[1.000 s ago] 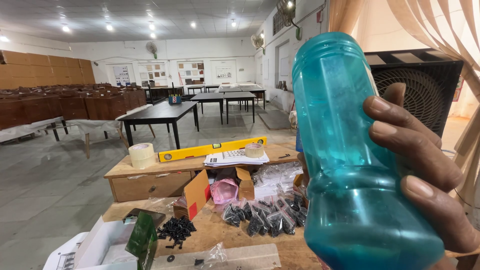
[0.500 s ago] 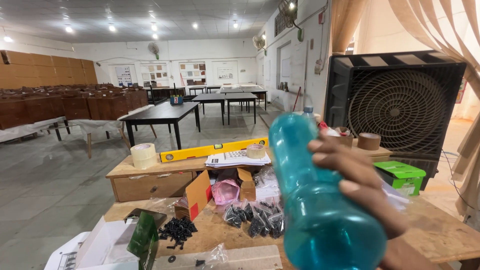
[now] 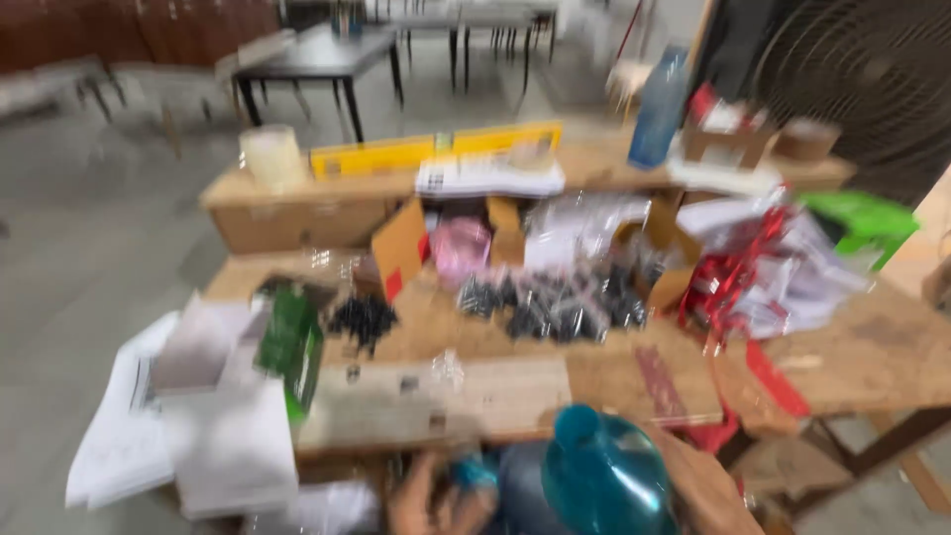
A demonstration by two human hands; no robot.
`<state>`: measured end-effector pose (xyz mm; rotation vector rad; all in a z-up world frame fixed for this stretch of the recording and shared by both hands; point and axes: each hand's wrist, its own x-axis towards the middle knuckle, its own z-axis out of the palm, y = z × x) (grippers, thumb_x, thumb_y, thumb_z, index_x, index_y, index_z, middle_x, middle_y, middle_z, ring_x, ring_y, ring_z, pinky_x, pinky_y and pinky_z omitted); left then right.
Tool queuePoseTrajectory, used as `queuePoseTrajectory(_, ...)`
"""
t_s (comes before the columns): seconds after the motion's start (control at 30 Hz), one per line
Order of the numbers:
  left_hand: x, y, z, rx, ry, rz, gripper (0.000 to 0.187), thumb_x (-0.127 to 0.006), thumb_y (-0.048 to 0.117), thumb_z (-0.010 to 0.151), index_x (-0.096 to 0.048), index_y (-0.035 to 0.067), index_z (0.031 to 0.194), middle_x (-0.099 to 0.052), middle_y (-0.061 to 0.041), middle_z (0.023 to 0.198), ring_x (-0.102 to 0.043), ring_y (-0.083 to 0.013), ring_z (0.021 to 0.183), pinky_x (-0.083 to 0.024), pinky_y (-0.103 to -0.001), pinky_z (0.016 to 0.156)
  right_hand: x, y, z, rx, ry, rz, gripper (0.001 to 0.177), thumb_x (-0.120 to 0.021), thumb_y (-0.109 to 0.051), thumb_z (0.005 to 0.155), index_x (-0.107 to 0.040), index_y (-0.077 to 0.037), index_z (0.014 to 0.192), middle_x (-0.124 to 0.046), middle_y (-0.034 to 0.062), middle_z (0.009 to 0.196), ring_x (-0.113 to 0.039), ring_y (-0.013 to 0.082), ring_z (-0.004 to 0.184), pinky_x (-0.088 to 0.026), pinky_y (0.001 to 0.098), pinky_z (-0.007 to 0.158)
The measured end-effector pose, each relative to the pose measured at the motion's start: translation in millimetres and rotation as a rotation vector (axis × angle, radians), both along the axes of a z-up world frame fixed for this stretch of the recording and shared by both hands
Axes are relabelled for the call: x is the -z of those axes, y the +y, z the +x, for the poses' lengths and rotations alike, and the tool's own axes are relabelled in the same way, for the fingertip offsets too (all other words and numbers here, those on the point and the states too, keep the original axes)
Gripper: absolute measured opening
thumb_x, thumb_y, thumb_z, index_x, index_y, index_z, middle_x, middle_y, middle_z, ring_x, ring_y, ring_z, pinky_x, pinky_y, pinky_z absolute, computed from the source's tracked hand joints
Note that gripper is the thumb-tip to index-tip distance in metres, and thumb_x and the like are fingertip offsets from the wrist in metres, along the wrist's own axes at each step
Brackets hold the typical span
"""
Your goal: Packing small black screws into individual plastic bags on a workbench.
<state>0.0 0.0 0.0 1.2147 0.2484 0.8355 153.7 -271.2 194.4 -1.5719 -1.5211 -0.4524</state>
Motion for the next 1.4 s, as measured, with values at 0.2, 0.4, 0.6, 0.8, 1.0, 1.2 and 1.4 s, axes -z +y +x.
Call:
queuePoseTrajectory(0.2,-212.0,-27.1,-11.7,0.235,-0.197,-0.009,0.052,-0.079,0.015,0.092,-0.061,-0.002,0.138,-0.068,-0.014,0.129,-0.066,-0.0165,0.112,-0.053,-0.034,0.102,-7.9,41.8,-55.6,0.126,0.221,-0.165,0.094,-0.090,-0.024,0.057,-0.052,0.002,0.139,-0.069,0.0185,0.115,-0.072,0.0306,0.103,-0.056,0.0375,0.088)
queuePoseTrajectory(0.4,-219.5,-36.9,-5.6,0.281,-0.193,0.174,0.046,-0.076,0.022,0.099,-0.066,0.003,0.139,-0.067,-0.011,0.131,-0.067,-0.0157,0.114,-0.057,-0.032,0.104,-1.2,44.5,-62.1,0.248,0.240,-0.184,0.094,-0.088,-0.021,0.055,-0.052,-0.001,0.140,-0.068,0.0159,0.102,-0.070,0.0308,0.088,-0.056,0.0392,0.077)
queuePoseTrajectory(0.6,-229.1,-38.9,-12.4,0.237,-0.117,0.544,0.036,-0.071,0.027,0.105,-0.069,0.007,0.134,-0.057,-0.007,0.139,-0.064,-0.0154,0.125,-0.057,-0.032,0.108,7.5,46.2,-65.8,0.309,0.227,-0.171,0.099,-0.087,-0.023,0.054,-0.050,0.000,0.143,-0.067,0.0173,0.102,-0.069,0.0324,0.085,-0.055,0.0409,0.075)
queuePoseTrajectory(0.8,-200.3,-42.8,0.9,0.325,-0.188,0.231,0.057,-0.079,0.025,0.101,-0.053,0.005,0.147,-0.049,-0.009,0.136,-0.057,-0.0189,0.127,-0.058,-0.033,0.106,17.1,45.1,-65.6,0.328,0.240,-0.160,0.098,-0.089,-0.023,0.055,-0.052,0.002,0.142,-0.066,0.0171,0.099,-0.069,0.0311,0.084,-0.056,0.0392,0.074)
queuePoseTrajectory(1.0,-209.8,-49.8,9.7,0.353,-0.256,0.008,0.092,-0.075,0.029,0.096,-0.016,0.008,0.162,-0.045,-0.008,0.144,-0.050,-0.0232,0.140,-0.058,-0.036,0.103,20.6,38.9,-63.9,0.331,0.249,-0.106,0.093,-0.087,-0.020,0.057,-0.052,0.004,0.139,-0.067,0.0178,0.105,-0.070,0.0290,0.089,-0.057,0.0377,0.079)
queuePoseTrajectory(1.2,-187.1,-55.5,13.3,0.258,-0.268,0.153,0.074,-0.067,0.011,0.112,-0.016,0.008,0.166,-0.051,-0.015,0.140,-0.056,-0.0269,0.134,-0.053,-0.037,0.113,23.8,31.5,-62.0,0.304,0.227,-0.097,0.093,-0.089,-0.023,0.059,-0.052,0.005,0.139,-0.067,0.0183,0.108,-0.070,0.0307,0.093,-0.057,0.0396,0.083)
queuePoseTrajectory(1.4,-193.7,-67.5,13.9,0.216,-0.207,0.210,0.087,-0.072,0.012,0.104,-0.007,0.010,0.162,-0.049,-0.014,0.140,-0.055,-0.0267,0.132,-0.050,-0.038,0.107,32.4,16.7,-56.1,0.310,0.269,-0.141,0.097,-0.091,-0.028,0.060,-0.051,0.004,0.142,-0.065,0.0167,0.104,-0.067,0.0303,0.087,-0.055,0.0404,0.078)
